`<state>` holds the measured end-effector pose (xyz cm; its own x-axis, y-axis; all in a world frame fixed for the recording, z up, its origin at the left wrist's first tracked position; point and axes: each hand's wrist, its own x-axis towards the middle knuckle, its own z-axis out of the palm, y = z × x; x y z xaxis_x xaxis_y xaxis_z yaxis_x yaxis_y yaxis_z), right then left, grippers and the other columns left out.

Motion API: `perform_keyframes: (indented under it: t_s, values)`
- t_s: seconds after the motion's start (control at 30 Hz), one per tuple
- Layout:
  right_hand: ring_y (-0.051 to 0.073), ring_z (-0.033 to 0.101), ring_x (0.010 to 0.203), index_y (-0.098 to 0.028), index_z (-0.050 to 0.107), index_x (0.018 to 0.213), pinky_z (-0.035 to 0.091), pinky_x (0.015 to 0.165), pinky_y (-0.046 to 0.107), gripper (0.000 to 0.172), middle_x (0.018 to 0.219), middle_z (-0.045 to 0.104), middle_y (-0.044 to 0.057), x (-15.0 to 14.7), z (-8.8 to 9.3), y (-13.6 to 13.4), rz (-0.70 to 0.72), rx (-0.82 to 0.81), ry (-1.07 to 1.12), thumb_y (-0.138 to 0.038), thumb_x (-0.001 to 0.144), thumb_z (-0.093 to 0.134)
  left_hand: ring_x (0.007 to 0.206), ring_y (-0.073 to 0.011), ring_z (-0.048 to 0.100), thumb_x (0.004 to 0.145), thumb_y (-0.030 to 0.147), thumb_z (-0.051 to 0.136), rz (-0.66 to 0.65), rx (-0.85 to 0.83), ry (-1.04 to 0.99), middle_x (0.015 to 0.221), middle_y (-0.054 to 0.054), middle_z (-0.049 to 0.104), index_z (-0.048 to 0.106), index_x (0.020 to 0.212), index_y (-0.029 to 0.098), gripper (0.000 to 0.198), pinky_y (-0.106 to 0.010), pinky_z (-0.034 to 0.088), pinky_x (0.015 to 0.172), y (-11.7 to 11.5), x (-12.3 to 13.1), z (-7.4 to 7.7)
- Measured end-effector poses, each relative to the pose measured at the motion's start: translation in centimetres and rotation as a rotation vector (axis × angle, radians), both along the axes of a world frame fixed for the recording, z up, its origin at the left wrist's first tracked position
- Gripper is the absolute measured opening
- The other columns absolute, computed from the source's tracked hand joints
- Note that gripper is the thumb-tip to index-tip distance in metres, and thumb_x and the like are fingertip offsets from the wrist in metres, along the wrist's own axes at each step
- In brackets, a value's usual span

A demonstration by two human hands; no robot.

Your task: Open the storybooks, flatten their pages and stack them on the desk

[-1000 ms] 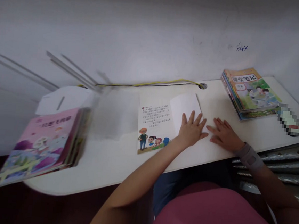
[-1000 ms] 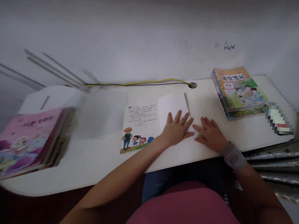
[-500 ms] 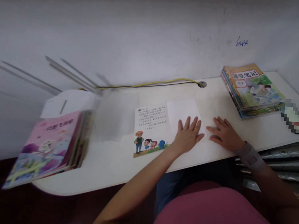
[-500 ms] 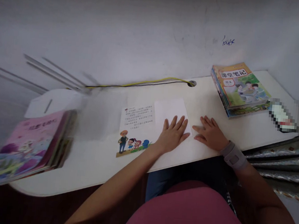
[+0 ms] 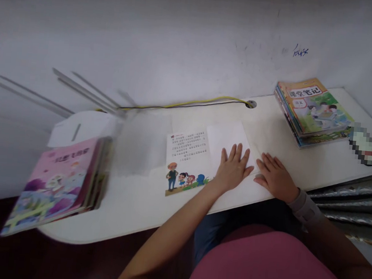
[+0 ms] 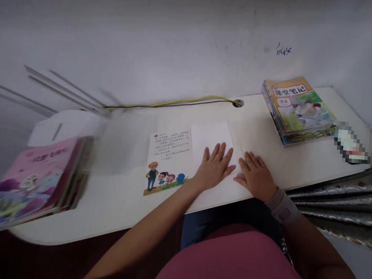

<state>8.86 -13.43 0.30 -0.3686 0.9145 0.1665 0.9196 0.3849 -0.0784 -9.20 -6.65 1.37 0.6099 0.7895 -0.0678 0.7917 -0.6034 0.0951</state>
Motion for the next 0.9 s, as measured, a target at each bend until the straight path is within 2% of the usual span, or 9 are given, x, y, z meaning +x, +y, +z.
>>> perform_keyframes:
  t_s: [0.3,0.43,0.63,0.77,0.83,0.9]
  values:
    - [0.031,0.030,0.140,-0.003,0.043,0.138,0.029,0.111,0.049,0.062,0.147,0.039,0.021,1.0,-0.4,0.1,0.054,-0.033,0.044,-0.047,0.095,0.037,0.143,-0.0377,0.017,0.096,0.048,0.036,0.002,-0.003,-0.002,0.154,-0.023,0.021,0.030,0.147,0.013,0.063,-0.065,0.017,0.109,0.0,1.4,0.0]
    - [0.032,0.028,0.140,-0.008,0.044,0.139,0.029,0.111,0.051,0.059,0.148,0.038,0.021,0.9,-0.5,0.0,0.061,-0.024,0.042,-0.047,0.095,0.040,0.143,-0.0370,0.017,0.096,0.049,0.035,-0.003,-0.013,0.007,0.155,-0.021,0.020,0.029,0.148,0.013,0.063,-0.064,0.016,0.110,0.1,1.2,0.2]
    - [0.030,0.034,0.138,-0.008,0.043,0.139,0.032,0.110,0.049,0.059,0.147,0.039,0.022,1.2,-0.8,0.3,0.049,-0.015,0.125,-0.047,0.095,0.037,0.144,-0.0318,0.018,0.097,0.048,0.032,-0.075,-0.027,0.076,0.154,-0.022,0.022,0.027,0.147,0.004,0.066,-0.053,0.019,0.114,-0.7,0.1,0.8]
    - [0.030,0.039,0.135,-0.005,0.046,0.136,0.035,0.109,0.048,0.060,0.144,0.041,0.024,2.0,-0.9,1.4,0.034,-0.007,0.150,-0.048,0.096,0.035,0.143,-0.0300,0.021,0.097,0.050,0.031,-0.095,-0.024,0.074,0.153,-0.021,0.024,0.030,0.146,0.004,0.067,-0.049,0.021,0.115,-1.3,-0.3,1.1]
    - [0.033,0.037,0.135,-0.004,0.045,0.136,0.035,0.108,0.050,0.064,0.144,0.040,0.026,2.7,-0.9,2.5,0.027,-0.011,0.136,-0.051,0.094,0.036,0.143,-0.0291,0.021,0.096,0.052,0.030,-0.085,-0.021,0.066,0.153,-0.021,0.024,0.031,0.145,0.004,0.068,-0.046,0.021,0.115,-1.0,-0.3,1.3]
    - [0.035,0.033,0.137,-0.002,0.044,0.136,0.033,0.108,0.052,0.068,0.145,0.038,0.028,3.4,-0.8,3.9,0.037,-0.032,0.115,-0.054,0.093,0.037,0.144,-0.0306,0.019,0.096,0.055,0.030,-0.052,-0.015,0.071,0.154,-0.020,0.022,0.030,0.146,0.006,0.071,-0.049,0.021,0.115,-0.2,-0.2,1.6]
